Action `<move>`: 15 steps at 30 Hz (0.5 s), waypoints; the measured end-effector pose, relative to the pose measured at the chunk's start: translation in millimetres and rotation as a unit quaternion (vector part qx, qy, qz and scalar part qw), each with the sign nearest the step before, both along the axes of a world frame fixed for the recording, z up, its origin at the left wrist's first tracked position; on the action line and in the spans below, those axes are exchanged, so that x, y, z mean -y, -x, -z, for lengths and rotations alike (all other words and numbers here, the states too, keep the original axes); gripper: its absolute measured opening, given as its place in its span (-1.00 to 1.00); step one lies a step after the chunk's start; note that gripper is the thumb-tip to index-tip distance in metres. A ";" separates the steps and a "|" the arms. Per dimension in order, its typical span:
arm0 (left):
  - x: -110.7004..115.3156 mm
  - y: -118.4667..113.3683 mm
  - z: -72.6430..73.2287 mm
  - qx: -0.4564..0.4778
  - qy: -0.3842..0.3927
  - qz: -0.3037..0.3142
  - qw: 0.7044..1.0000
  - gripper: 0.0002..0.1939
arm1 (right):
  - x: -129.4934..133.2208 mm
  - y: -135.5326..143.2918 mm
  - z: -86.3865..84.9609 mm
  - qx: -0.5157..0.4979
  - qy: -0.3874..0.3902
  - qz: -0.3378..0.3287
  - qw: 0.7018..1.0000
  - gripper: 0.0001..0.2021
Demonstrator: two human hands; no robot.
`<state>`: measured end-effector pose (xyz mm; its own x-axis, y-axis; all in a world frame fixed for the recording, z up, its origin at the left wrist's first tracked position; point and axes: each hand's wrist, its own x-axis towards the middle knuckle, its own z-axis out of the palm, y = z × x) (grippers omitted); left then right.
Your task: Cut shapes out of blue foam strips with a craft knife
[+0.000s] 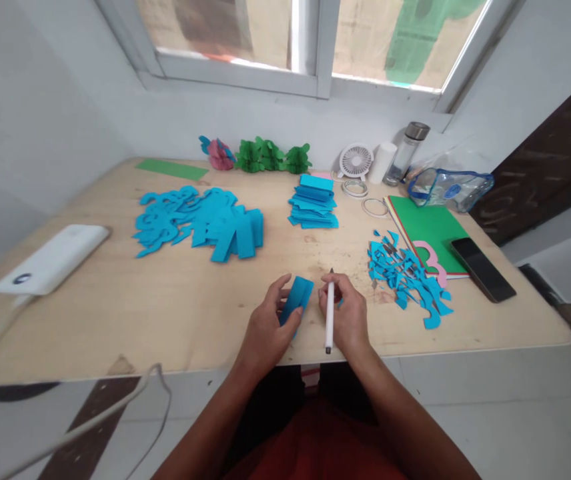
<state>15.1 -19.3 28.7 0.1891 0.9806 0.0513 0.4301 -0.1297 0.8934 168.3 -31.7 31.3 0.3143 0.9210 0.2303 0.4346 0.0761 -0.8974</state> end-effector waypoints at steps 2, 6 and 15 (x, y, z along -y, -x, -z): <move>-0.8 0.8 0.8 0.010 0.002 -0.002 1.000 -0.43 | -0.5 0.8 -0.8 -0.003 0.001 -0.002 1.000 -0.84; 0.6 -0.2 0.9 0.033 0.016 -0.002 0.999 -0.41 | -0.4 5.1 -3.2 -0.021 0.007 -0.017 1.000 -0.84; 6.0 -2.2 -0.9 0.092 0.051 -0.005 0.994 -0.40 | 1.5 9.5 -2.2 -0.036 0.000 -0.009 0.999 -0.84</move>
